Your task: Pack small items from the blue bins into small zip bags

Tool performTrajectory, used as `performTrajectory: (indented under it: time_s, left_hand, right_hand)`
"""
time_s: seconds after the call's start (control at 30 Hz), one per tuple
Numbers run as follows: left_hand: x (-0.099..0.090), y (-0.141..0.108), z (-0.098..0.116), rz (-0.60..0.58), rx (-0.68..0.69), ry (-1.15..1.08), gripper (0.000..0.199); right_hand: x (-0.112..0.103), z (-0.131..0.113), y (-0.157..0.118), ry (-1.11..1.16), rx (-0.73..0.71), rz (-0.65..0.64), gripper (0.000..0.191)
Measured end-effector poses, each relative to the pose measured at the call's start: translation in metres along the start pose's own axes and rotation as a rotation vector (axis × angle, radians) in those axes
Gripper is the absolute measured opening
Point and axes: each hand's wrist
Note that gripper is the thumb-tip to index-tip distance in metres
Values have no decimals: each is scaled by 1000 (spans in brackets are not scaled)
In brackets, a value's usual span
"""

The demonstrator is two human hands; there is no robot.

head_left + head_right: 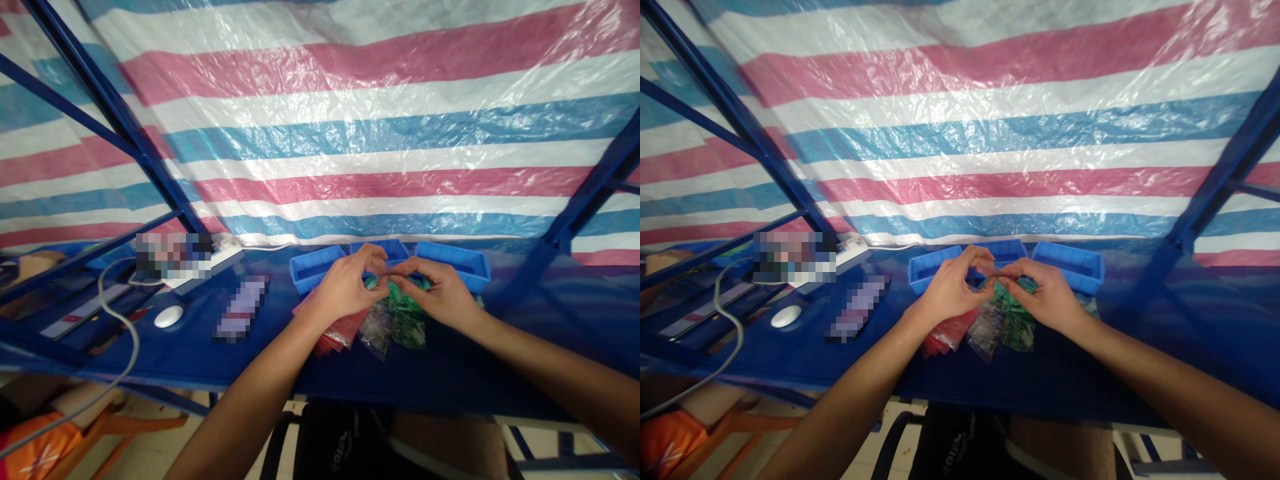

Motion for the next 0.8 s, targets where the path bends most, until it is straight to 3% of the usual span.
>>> performTrajectory:
  time_s: [0.2, 0.4, 0.6, 0.8]
  left_hand:
    - [-2, -1, 1, -41, 6, 33, 41]
    - [-2, 0, -3, -41, 58, 71, 42]
    - [-4, 0, -8, -16, 81, 170, 38]
    - [-4, -1, -15, -50, 76, 215, 38]
  right_hand:
    - [2, 2, -1, -16, -6, -9, 20]
    - [-2, 8, 1, -71, -4, 66, 14]
    - [-30, 25, 10, -355, -54, 164, 9]
    - [-60, 72, 17, -707, -36, 138, 20]
Point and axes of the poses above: each hand's wrist, its own y-axis towards the middle knuckle, its own x-axis out of the palm, z = x × y, and after that the axes turned 3 degrees about -z, right-handed
